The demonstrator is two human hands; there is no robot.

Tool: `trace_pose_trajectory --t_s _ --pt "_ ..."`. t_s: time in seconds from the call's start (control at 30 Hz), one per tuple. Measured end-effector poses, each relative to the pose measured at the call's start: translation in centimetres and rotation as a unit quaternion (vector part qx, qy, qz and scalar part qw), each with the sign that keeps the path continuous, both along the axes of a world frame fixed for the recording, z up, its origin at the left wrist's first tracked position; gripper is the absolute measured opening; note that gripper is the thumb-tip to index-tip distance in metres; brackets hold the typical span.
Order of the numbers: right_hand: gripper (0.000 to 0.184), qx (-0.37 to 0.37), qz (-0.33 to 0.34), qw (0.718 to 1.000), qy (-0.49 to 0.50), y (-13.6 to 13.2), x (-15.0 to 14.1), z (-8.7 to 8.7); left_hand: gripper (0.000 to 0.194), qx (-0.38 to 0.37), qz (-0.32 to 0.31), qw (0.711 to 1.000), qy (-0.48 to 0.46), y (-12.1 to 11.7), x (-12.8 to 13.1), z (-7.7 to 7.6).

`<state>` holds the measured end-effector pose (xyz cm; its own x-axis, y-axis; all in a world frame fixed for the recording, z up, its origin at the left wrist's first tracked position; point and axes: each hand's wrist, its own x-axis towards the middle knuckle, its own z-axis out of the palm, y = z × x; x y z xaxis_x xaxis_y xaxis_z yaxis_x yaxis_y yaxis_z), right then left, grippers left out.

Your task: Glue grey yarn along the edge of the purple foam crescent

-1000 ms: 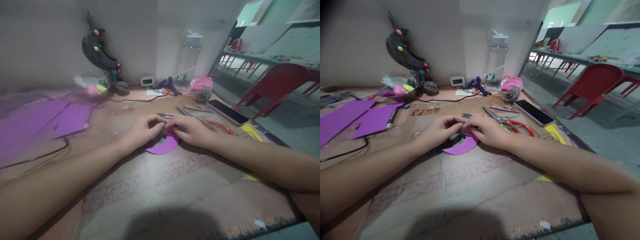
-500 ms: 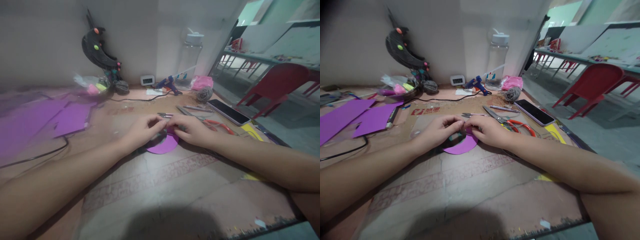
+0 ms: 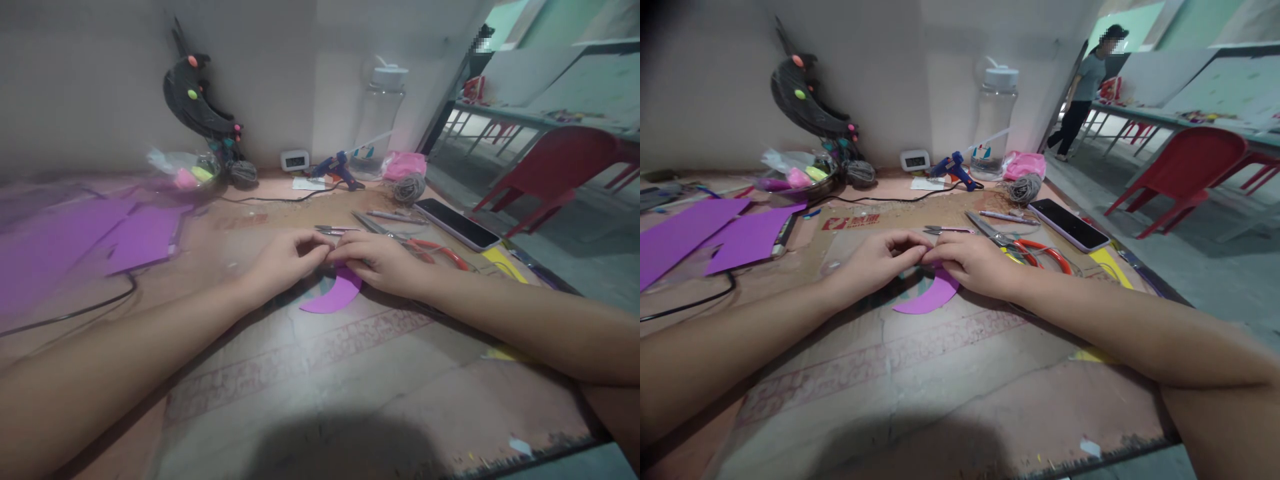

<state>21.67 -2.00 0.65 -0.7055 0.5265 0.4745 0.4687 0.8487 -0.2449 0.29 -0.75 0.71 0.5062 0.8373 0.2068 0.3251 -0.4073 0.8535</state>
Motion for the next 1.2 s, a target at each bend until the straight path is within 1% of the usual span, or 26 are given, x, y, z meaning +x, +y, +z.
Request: trace_pose_trajectory --t_s 0.3,0.43,0.6,0.73,0.8,0.87,1.0,1.1,1.2 --pt "0.027 -0.002 0.012 0.999 0.031 0.0 -0.1 0.1 0.023 -0.005 -0.004 1.0 -0.006 0.1 0.0 -0.1" --pt "0.026 -0.008 0.003 0.999 0.043 -0.1 0.0 0.2 0.027 -0.009 -0.008 1.0 -0.003 0.3 -0.1 -0.3" --pt "0.024 -0.017 -0.003 0.998 0.057 0.0 0.0 0.1 0.027 -0.037 -0.013 0.999 -0.02 0.5 -0.1 -0.5" --pt "0.022 -0.022 -0.007 0.998 0.051 0.0 -0.1 0.1 0.027 -0.036 -0.013 0.999 -0.025 0.4 -0.1 -0.4" --pt "0.02 -0.03 -0.025 0.997 0.06 -0.3 -0.2 0.2 0.026 -0.038 -0.005 0.999 -0.027 0.4 -0.1 -0.4" --pt "0.019 -0.042 -0.056 0.995 0.076 -0.8 -0.3 0.6 0.026 -0.041 0.004 0.999 -0.028 0.3 -0.1 -0.4" --pt "0.016 -0.051 -0.11 0.989 0.083 -1.2 -0.3 1.8 0.026 -0.04 -0.002 0.999 -0.027 0.4 -0.2 -0.5" --pt "0.017 -0.057 -0.15 0.986 0.052 -0.4 0.2 2.9 0.025 -0.038 -0.006 0.999 -0.036 0.5 -0.1 -0.6" --pt "0.028 -0.063 -0.171 0.983 0.013 1.2 1.5 3.4 0.023 -0.038 -0.005 0.999 -0.029 0.5 0.0 -0.6"
